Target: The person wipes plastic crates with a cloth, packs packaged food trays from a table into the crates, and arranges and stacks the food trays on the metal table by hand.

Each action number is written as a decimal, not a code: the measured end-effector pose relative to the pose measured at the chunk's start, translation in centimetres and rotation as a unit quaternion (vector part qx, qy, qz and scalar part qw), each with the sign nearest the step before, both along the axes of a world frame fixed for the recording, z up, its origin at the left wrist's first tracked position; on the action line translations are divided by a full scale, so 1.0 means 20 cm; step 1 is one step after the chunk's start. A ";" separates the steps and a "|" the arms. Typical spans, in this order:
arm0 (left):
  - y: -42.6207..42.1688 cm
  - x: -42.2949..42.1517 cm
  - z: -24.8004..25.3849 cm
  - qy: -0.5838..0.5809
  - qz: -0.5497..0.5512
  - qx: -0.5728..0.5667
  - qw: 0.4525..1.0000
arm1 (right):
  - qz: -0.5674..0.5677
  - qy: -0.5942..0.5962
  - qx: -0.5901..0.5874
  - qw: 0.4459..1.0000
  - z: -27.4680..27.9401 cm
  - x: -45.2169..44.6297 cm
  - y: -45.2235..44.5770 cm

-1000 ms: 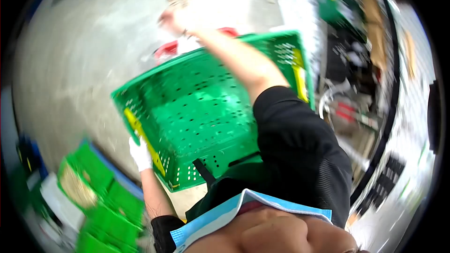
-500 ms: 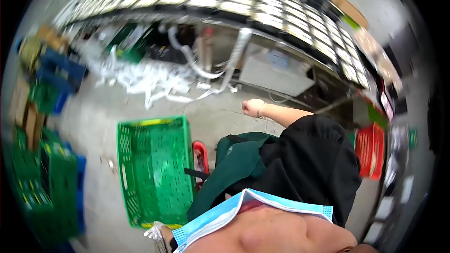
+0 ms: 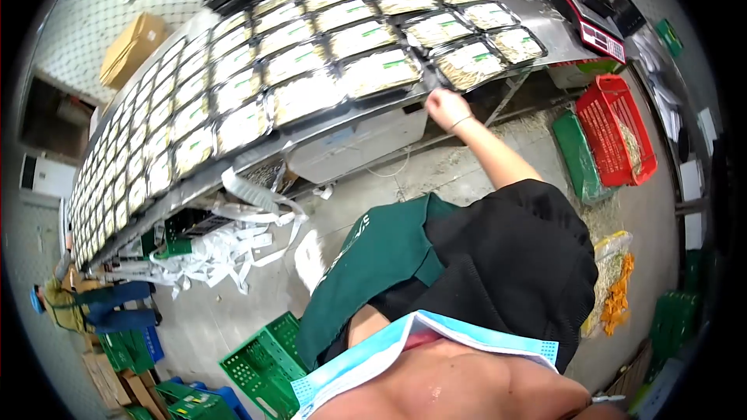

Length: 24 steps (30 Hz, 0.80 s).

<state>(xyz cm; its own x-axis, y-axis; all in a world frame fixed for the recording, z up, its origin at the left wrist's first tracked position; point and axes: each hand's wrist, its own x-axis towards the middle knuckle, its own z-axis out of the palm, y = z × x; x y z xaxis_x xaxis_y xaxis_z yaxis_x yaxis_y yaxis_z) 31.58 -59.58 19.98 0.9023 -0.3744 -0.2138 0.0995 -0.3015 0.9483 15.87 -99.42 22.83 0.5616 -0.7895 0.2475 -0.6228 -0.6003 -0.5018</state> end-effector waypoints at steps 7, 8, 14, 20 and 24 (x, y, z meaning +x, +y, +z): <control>-1.13 -0.12 0.21 -0.081 -0.429 -0.066 0.897 | -0.207 -0.089 0.024 0.974 0.09 -0.52 -0.70; -1.23 -0.16 0.29 -0.025 -0.445 -0.092 0.890 | -0.219 -0.085 0.005 0.972 0.06 -0.58 -0.72; -1.92 -0.37 0.42 -0.244 -0.442 -0.151 0.850 | -0.236 -0.049 -0.061 0.969 0.16 -0.87 -0.99; -2.53 -0.44 0.13 -0.436 -0.172 0.108 0.877 | -0.264 0.057 -0.092 0.958 0.07 -0.87 -1.77; -2.60 -0.42 0.21 -0.189 -0.121 0.178 0.958 | -0.148 0.187 0.158 0.958 0.07 -0.79 -1.98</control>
